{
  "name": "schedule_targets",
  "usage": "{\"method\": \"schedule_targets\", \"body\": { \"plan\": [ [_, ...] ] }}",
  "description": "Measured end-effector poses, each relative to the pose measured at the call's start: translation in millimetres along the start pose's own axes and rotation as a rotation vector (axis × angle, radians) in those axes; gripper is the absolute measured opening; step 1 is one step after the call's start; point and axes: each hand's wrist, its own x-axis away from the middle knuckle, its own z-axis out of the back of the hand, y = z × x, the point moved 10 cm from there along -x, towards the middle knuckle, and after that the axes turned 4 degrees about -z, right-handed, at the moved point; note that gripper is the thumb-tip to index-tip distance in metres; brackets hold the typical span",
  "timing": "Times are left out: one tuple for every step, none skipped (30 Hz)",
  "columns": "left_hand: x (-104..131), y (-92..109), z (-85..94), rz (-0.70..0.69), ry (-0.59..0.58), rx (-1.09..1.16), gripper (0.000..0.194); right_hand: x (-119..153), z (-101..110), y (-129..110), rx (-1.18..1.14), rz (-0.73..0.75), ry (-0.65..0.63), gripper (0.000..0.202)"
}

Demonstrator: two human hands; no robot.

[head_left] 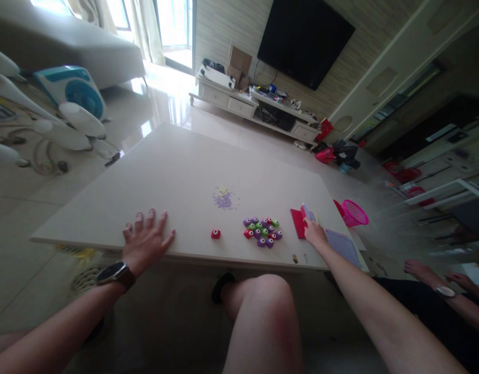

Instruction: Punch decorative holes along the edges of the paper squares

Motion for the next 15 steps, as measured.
{"method": "schedule_targets", "body": {
  "plan": [
    [0,0,0.0,-0.001,-0.007,-0.004,0.077,1,6,2,0.001,-0.008,0.014,0.046],
    [-1,0,0.0,-0.002,-0.014,-0.004,0.077,2,13,5,0.001,-0.019,0.037,0.049],
    [-2,0,-0.1,-0.004,-0.022,-0.001,0.077,3,23,9,0.0,-0.031,0.065,0.05],
    [-3,0,-0.6,-0.008,-0.033,0.005,0.077,5,34,14,-0.001,-0.041,0.096,0.051],
    [-5,0,-1.4,-0.012,-0.048,0.014,0.077,6,47,19,-0.01,-0.048,0.134,0.052],
    [-6,-1,-2.4,-0.013,-0.067,0.025,0.077,8,60,23,-0.021,-0.044,0.168,0.052],
    [-9,-1,-3.0,-0.009,-0.085,0.04,0.077,10,73,25,-0.033,-0.036,0.203,0.053],
    [-11,-2,-2.9,-0.002,-0.103,0.056,0.077,13,88,25,-0.054,-0.019,0.247,0.053],
    [-14,-2,-1.6,0.008,-0.115,0.075,0.076,16,101,23,-0.068,-0.001,0.277,0.053],
    [-17,-1,1.5,0.015,-0.118,0.098,0.075,20,114,17,-0.092,0.023,0.307,0.052],
    [-20,2,6.1,0.016,-0.113,0.131,0.073,26,125,8,-0.127,0.051,0.331,0.05],
    [-22,6,12.0,0.008,-0.102,0.176,0.071,33,137,-6,-0.2,0.095,0.357,0.046],
    [-24,13,18.8,-0.01,-0.09,0.239,0.069,42,149,-23,-0.301,0.152,0.378,0.041],
    [-26,20,24.9,-0.027,-0.088,0.324,0.066,52,159,-43,-0.413,0.2,0.39,0.036],
    [-27,26,30.4,-0.034,-0.092,0.43,0.064,63,168,-64,-0.528,0.247,0.391,0.032]
  ]
}}
